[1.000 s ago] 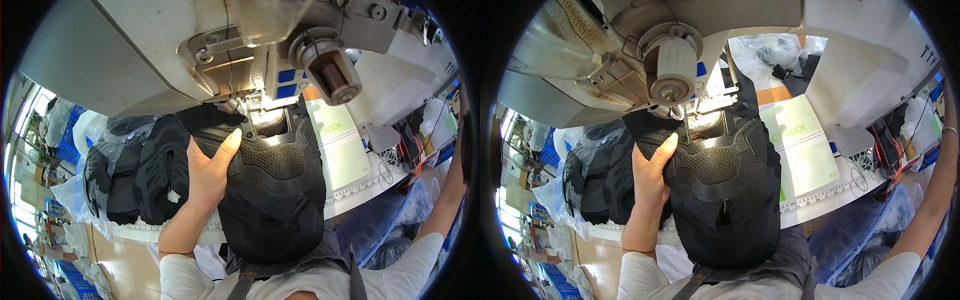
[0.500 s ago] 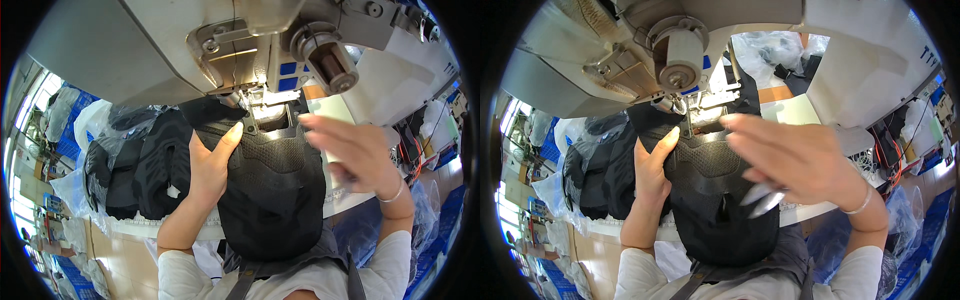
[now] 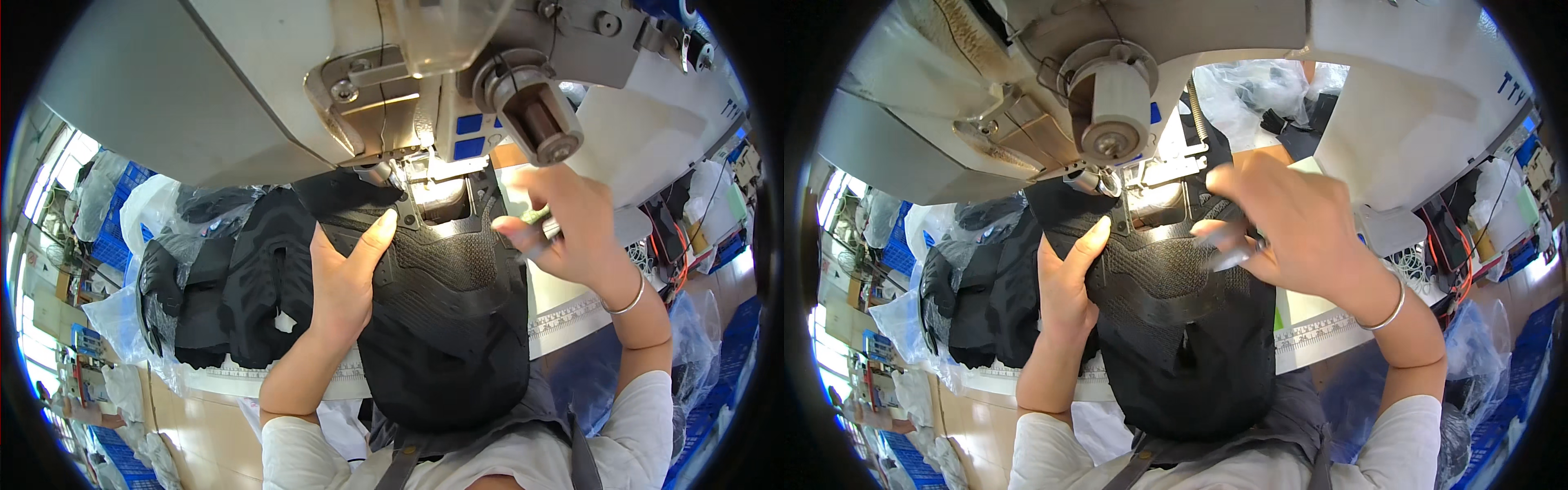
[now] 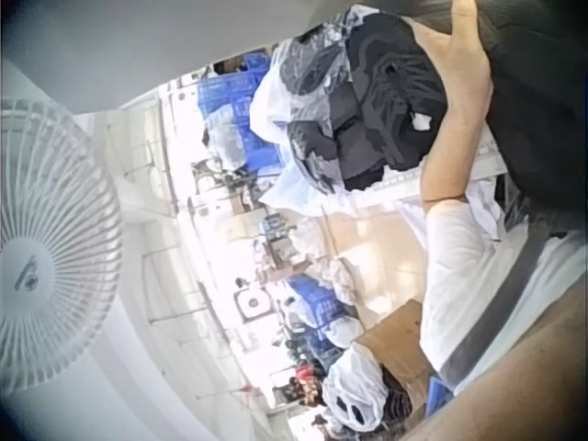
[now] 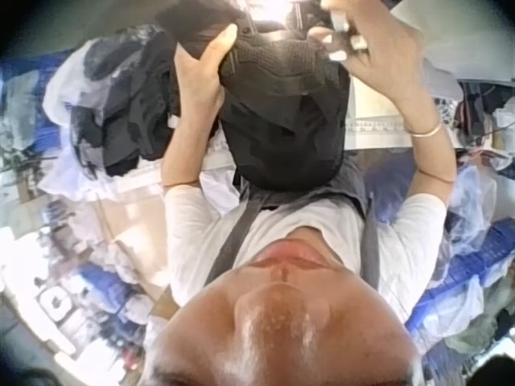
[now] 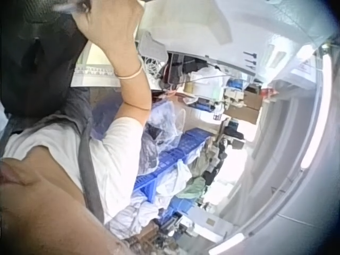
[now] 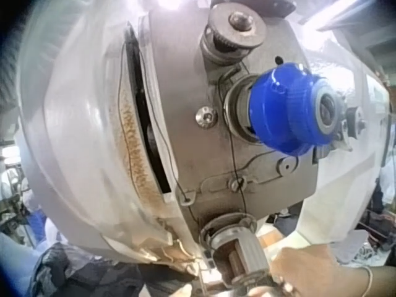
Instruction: Sewing and trimming components of a black sneaker using an industrial sewing machine.
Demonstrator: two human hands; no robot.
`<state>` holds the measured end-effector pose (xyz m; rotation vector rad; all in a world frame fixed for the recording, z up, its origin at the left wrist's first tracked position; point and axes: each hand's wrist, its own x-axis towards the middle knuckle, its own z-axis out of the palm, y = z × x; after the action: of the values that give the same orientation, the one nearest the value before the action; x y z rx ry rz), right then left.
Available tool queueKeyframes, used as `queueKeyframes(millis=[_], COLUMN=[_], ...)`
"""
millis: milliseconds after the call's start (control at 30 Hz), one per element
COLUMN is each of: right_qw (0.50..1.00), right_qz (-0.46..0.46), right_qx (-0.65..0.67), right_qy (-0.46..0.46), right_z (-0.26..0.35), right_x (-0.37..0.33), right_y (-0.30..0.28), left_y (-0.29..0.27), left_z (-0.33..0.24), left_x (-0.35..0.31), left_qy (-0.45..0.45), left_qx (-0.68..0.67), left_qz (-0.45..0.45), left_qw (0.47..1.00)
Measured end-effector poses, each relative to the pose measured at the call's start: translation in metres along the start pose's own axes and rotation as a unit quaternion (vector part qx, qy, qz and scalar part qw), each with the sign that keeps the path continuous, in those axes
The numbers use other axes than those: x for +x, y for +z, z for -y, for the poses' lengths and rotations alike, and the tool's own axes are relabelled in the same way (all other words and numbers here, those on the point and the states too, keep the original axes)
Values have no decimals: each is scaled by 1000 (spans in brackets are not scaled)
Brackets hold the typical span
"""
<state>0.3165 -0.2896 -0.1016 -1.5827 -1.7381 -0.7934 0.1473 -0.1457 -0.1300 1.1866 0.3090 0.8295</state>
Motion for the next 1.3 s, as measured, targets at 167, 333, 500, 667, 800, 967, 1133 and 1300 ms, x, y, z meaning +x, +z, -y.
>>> queueKeyframes(millis=[167,333,500,667,800,967,1133,1300], right_qw=[993,995,988,992,993,995,997,965], right_qz=[112,29,42,53,60,49,46,29], right_qx=[15,-34,0,2,35,59,48,259], right_qy=[27,-93,-151,-118,-98,-57,-51,-20], right_z=[-14,-26,-26,-12,-16,-9,-10,-3], right_x=[6,14,24,29,27,26,25,23], right_y=[4,10,14,11,19,26,30,16], left_y=[-1,2,2,3,1,0,5,2], left_z=[1,0,0,1,2,1,1,0], left_x=[1,0,-1,0,2,1,0,0], left_qy=[-3,-1,-6,0,1,-9,8,-1], left_qx=[-11,-22,-22,-12,-17,-21,-28,-26], left_qz=[4,13,1,9,10,21,10,25], left_qw=[1000,1000,1000,1000,1000,1000,1000,999])
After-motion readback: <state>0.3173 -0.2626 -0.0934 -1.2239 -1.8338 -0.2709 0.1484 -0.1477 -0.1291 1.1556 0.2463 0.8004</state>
